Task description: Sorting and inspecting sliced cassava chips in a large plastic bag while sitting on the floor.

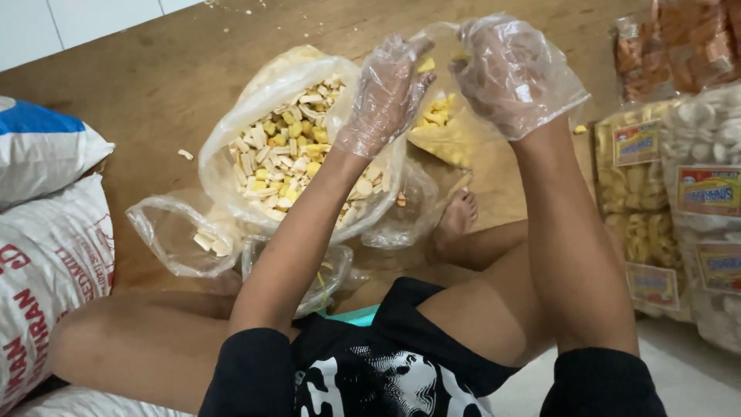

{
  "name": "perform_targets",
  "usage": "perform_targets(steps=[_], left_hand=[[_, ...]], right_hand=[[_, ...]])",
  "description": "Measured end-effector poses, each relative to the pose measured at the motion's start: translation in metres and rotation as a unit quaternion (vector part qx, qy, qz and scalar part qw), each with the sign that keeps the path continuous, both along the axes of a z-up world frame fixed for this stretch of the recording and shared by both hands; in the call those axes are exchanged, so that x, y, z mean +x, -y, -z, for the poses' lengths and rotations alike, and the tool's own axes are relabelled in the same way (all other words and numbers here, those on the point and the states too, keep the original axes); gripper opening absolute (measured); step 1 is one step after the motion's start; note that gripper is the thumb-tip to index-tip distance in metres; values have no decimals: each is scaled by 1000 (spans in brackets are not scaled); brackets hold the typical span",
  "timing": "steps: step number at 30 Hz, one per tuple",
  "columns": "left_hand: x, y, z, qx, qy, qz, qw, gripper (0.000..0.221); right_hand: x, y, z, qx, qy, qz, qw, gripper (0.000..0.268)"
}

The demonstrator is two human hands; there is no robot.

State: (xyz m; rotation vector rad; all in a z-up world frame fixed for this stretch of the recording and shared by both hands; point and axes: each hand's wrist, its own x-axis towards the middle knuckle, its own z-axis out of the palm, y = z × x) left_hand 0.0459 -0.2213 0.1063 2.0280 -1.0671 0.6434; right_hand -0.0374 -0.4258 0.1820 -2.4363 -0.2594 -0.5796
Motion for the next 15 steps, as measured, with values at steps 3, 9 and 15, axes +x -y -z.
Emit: perform_targets(steps=[3,9,15], left_hand=[[-3,-5,11,45,-42,-39,997,60],[-9,-39,0,58,-73,-44,995,44],[-21,-88,-4,38,-64,-72,995,33]], right_hand=[[-9,-11,-30,-316,126,61,938,28],[-7,-24,-32,-291,132,39,947,26],[-2,-58,-18,-223,110,-38,968,28]])
